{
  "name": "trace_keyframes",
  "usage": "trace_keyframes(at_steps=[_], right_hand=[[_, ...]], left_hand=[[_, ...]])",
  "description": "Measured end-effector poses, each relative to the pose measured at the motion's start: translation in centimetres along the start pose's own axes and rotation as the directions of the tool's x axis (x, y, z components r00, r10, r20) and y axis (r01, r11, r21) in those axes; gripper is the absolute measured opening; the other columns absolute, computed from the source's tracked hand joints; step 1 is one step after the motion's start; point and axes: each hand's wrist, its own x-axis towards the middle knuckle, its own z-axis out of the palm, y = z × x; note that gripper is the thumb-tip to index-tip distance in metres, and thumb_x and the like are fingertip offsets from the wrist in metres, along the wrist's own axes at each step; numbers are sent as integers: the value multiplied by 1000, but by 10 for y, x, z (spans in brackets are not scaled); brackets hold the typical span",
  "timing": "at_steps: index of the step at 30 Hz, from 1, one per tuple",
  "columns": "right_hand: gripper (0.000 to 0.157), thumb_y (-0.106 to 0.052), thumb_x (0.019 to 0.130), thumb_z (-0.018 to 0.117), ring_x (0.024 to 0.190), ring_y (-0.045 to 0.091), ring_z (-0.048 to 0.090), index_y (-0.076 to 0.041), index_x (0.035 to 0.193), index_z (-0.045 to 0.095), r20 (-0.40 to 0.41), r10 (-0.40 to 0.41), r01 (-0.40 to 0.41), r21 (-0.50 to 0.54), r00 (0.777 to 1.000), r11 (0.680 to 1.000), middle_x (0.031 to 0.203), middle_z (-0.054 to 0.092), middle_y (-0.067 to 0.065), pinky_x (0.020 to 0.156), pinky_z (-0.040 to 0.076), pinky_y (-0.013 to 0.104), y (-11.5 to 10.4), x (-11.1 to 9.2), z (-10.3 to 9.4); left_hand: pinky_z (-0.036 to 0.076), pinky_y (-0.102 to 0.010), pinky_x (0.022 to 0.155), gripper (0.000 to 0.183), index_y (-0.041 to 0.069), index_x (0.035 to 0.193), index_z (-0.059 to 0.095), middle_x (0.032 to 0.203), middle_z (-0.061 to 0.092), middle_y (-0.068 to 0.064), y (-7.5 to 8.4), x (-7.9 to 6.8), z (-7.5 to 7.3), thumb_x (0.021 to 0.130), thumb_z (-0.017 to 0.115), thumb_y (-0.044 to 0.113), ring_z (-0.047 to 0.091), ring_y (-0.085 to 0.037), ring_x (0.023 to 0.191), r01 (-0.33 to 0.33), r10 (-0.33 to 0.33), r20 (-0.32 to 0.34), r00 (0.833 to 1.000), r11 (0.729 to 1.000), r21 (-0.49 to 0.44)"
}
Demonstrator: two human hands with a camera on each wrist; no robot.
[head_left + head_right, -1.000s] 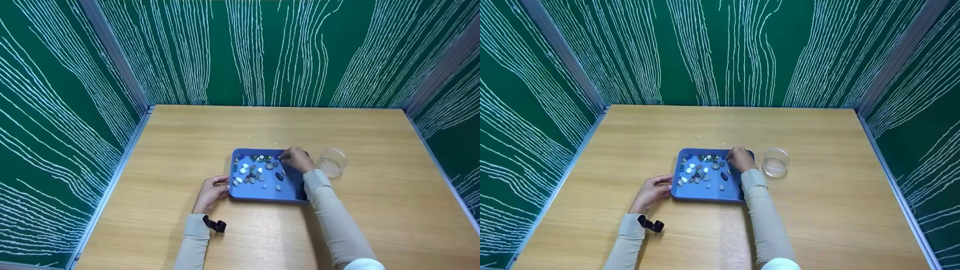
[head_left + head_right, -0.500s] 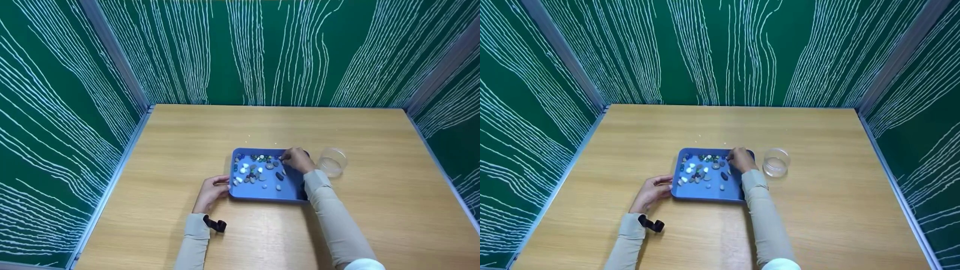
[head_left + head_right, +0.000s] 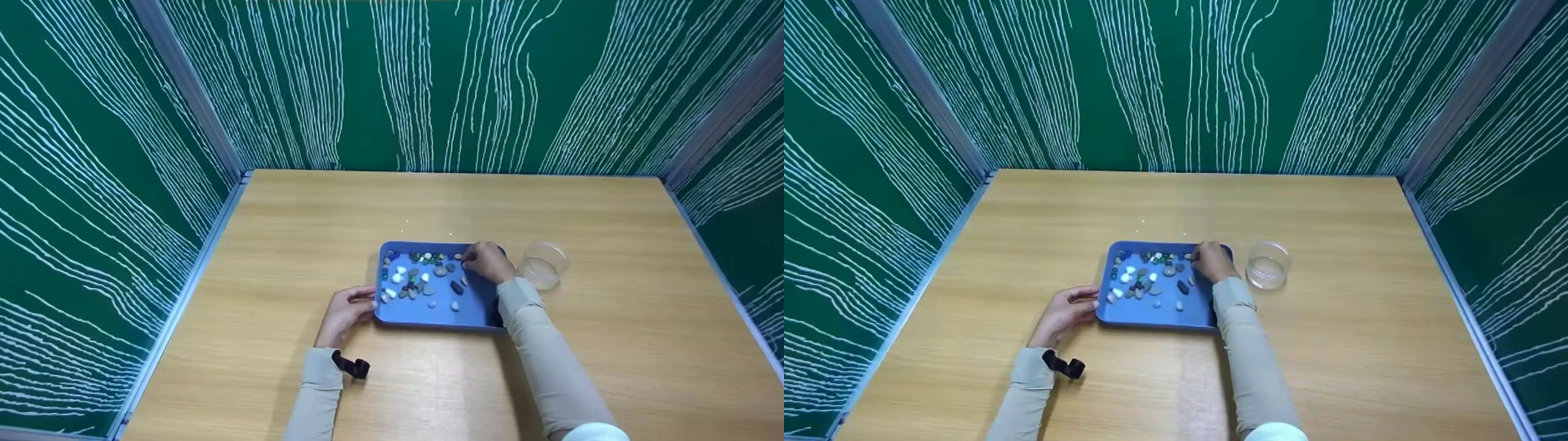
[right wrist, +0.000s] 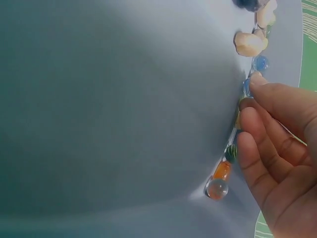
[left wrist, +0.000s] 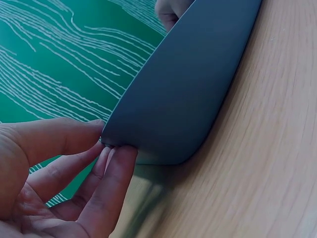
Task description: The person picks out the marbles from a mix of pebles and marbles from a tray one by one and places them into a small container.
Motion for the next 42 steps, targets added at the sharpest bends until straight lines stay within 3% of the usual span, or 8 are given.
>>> trace_keyframes(at_steps=[8,24,42], right_hand=[[13,0,87,66,91,31,68,4,97,73,18,25,-25,3,1000,1000,99,71,22,78,58,44,-1,0,-2],[11,2,85,66,84,31,67,6,91,73,10,-31,31,9,999,999,93,71,22,74,57,43,0,-2,-2],[13,0,87,65,82,26,65,6,95,73,26,-10,10,24,1000,1000,97,71,22,73,57,41,-1,-2,-6]], left_hand=[[59,-29,72,39,-10,121,60,109,68,-19,0,0,1,82,64,-6,66,-15,84,-12,12,-13,1000,1000,5],[59,-31,80,40,-10,122,59,114,65,-23,0,1,1,82,64,-9,66,-19,93,-13,13,-16,1000,1000,-2],[59,-36,83,43,-12,125,55,121,60,-30,-3,4,-1,83,63,-10,65,-20,94,1,-1,13,1000,1000,-23]])
